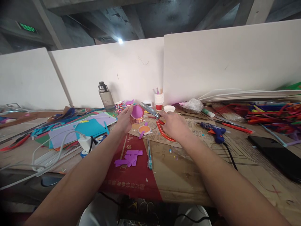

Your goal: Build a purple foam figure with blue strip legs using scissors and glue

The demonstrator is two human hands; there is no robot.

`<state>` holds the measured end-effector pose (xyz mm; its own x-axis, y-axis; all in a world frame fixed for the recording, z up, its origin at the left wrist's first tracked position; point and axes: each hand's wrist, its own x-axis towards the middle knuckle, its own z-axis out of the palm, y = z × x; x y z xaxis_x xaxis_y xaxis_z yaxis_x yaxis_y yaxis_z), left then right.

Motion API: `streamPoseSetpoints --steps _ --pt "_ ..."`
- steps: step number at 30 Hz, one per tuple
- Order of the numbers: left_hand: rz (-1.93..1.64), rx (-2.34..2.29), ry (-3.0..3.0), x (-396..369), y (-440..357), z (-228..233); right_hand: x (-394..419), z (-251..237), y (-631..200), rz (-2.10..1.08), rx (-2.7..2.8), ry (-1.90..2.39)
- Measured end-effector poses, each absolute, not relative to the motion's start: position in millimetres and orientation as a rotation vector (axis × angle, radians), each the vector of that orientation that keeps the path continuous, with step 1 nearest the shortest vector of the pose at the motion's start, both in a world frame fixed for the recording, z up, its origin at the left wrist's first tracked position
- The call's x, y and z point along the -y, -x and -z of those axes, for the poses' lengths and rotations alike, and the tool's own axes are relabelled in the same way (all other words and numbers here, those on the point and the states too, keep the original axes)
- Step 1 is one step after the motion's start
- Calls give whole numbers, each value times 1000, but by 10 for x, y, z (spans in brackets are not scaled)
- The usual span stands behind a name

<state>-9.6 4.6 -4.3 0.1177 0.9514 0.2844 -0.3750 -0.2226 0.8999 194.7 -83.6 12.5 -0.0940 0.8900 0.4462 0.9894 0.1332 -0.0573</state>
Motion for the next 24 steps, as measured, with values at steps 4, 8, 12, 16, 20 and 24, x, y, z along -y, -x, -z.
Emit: streamPoseSetpoints --steps 4,8,12,16,20,24 --pt "-1459 -698 -1200 -54 102 39 833 -118 -1957 423 2096 1837" --pt "-1501 -732 -1212 -66 91 35 846 -113 -1949 470 2140 1832" --pt "-1512 -730 -1206 -65 90 37 868 -109 -1928 526 2161 1836" --pt "-1468 -726 -1210 -52 113 40 879 -104 -1912 554 2165 1844" --pt "-1425 -773 -1189 -48 131 39 879 -98 -1903 551 2162 1885" --pt "-1422 -820 -1137 -83 131 53 861 -82 -1893 529 2185 1901"
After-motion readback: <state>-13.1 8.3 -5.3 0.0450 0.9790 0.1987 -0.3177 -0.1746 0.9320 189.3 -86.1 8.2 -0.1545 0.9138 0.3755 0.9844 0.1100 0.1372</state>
